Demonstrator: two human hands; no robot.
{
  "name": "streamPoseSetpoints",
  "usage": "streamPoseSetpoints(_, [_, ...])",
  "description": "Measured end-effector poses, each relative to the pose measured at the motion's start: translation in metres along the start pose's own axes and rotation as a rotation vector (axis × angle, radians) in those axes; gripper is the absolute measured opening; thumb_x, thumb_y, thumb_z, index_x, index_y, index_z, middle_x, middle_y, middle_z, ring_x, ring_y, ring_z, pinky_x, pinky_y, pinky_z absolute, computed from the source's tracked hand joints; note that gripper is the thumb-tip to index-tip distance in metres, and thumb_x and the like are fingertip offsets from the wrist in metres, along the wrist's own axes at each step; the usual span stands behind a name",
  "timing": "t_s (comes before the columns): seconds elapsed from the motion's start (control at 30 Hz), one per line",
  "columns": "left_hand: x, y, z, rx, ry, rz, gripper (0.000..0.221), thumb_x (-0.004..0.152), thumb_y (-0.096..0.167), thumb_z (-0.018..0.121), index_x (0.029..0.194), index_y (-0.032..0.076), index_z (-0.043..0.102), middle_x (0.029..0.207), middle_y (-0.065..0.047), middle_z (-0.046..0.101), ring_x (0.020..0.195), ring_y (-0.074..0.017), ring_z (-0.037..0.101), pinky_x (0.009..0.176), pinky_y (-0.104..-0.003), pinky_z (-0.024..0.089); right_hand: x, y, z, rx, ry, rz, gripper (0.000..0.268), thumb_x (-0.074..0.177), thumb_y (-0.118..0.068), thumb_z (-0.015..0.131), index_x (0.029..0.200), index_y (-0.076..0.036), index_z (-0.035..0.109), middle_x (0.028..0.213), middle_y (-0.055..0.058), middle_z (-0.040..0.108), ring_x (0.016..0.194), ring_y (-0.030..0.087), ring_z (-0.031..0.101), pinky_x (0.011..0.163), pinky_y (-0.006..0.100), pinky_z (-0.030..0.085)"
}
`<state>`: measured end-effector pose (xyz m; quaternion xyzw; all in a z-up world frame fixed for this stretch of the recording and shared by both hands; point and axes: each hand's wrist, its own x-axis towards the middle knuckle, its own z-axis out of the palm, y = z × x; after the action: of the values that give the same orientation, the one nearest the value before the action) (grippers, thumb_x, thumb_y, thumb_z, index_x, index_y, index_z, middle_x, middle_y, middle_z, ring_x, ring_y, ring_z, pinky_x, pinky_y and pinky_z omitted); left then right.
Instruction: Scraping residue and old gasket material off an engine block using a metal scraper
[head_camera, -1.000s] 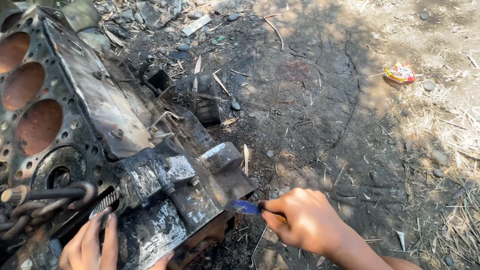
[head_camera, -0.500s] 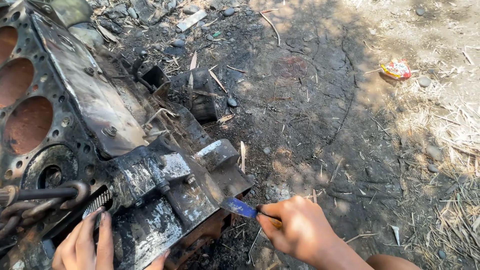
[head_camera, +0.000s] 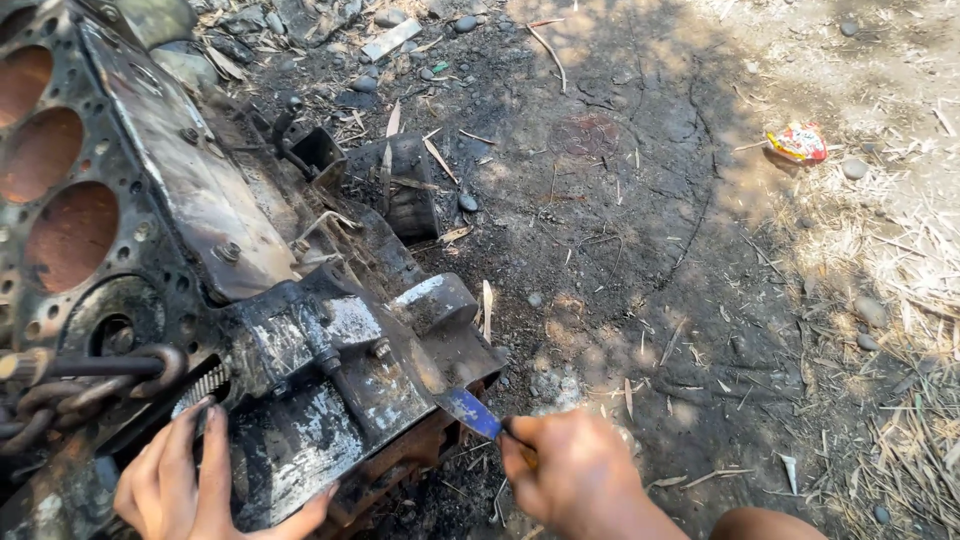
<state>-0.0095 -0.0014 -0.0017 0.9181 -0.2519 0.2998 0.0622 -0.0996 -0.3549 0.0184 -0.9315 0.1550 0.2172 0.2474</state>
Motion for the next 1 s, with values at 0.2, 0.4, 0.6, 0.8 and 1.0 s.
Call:
streamPoseSetpoints(0.2, [-0.030,-0.128,0.112,0.299,0.177,0.282,0.041,0.102,-0.008,0.091,0.141,0.001,0.086,0.146,-0.021,0.084,0.126,-0.0344,0.079,0.115,-0.046,0.060,0.040,-0.036,0.040,0.115,0.361,-0.189,0.036,0.107,-0.037,0.061,0.132,-0.013,0.070,0.085,0.015,0.080,0.057,0.044,0.075,0.051,0.058,0.061])
streamPoseSetpoints(0.4, [-0.056,-0.143,0.142,-0.284,-0.084,-0.393,0.022,0.109,0.008,0.077,0.124,-0.006,0.085,0.105,-0.026,0.084,0.092,-0.0347,0.081,0.095,-0.041,0.064,0.045,-0.026,-0.042,0.401,0.299,-0.172,0.031,0.094,-0.036,0.075,0.117,-0.022,0.090,0.077,0.004,0.085,0.056,0.029,0.074,0.058,0.043,0.057])
streamPoseSetpoints(0.6, [-0.015,-0.083,0.073,-0.311,-0.001,-0.315,0.016,0.108,-0.002,0.080,0.123,-0.008,0.083,0.116,-0.024,0.085,0.101,-0.0309,0.081,0.103,-0.039,0.062,0.034,0.001,-0.066,0.359,0.081,-0.156,0.051,0.087,-0.018,0.076,0.138,-0.012,0.076,0.100,0.004,0.093,0.069,0.023,0.080,0.065,0.038,0.063])
streamPoseSetpoints(0.8, [-0.005,-0.063,0.046,-0.197,-0.070,-0.292,0.022,0.107,0.005,0.081,0.126,-0.007,0.082,0.119,-0.020,0.087,0.097,-0.0320,0.083,0.089,-0.039,0.062,0.030,0.012,-0.075,0.626,0.316,-0.250,0.038,0.076,-0.017,0.095,0.113,-0.014,0.085,0.088,-0.002,0.086,0.074,0.014,0.071,0.069,0.031,0.056])
streamPoseSetpoints(1.0, [-0.004,-0.068,0.050,-0.207,-0.073,-0.283,0.024,0.107,0.004,0.081,0.128,-0.006,0.082,0.119,-0.019,0.086,0.095,-0.0316,0.083,0.087,-0.039,0.062,0.061,-0.003,-0.055,1.048,0.538,-0.272,0.023,0.099,-0.029,0.076,0.103,-0.007,0.068,0.090,0.005,0.070,0.077,0.017,0.063,0.077,0.033,0.051])
